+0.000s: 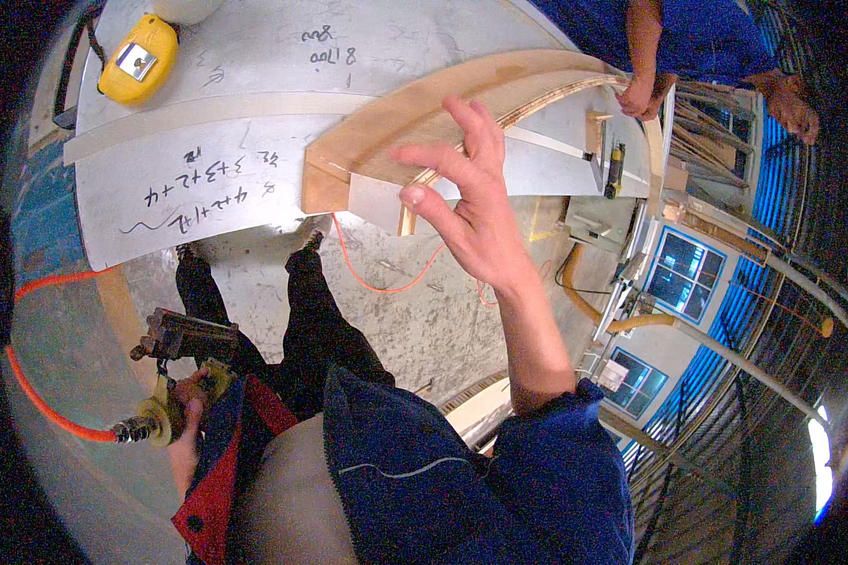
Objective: The person uses a nail gun to secure joints on a curved wooden frame. They apply glue to a small wooden block and use a measuring square to align components on the workbench.
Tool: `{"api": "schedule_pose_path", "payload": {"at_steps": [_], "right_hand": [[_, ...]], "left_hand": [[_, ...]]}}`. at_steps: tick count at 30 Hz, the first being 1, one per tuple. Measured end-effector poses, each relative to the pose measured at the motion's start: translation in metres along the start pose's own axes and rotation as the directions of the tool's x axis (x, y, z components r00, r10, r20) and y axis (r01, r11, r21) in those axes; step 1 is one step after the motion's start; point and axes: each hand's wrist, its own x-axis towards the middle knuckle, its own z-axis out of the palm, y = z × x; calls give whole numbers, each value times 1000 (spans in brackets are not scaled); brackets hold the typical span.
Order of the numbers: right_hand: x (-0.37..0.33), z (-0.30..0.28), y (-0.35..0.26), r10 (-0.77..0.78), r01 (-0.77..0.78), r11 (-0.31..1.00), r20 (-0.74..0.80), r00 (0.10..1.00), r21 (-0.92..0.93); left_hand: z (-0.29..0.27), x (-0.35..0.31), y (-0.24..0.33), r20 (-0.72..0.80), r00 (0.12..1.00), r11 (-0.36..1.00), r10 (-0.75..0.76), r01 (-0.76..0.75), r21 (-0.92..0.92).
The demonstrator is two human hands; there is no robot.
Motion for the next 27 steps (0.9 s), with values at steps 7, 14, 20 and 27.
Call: {"api": "schedule_pose_path", "payload": {"at_steps": [7, 14, 20, 27], "right_hand": [[1, 3, 1, -21, 22, 1000, -17, 1000, 20], [2, 8, 3, -25, 28, 998, -55, 998, 50], [-4, 3, 5, -119, 116, 992, -84, 989, -39], [-12, -15, 16, -254, 245, 967, -248, 935, -67]], "left_hand": [[-3, -1, 5, -6, 1000, 1000, 3, -3, -11], [-2, -4, 19, -15, 999, 999, 41, -41, -32], [16, -23, 42, -39, 978, 972, 206, -209, -109], [55, -74, 83, -166, 822, 755, 544, -566, -331]]}}
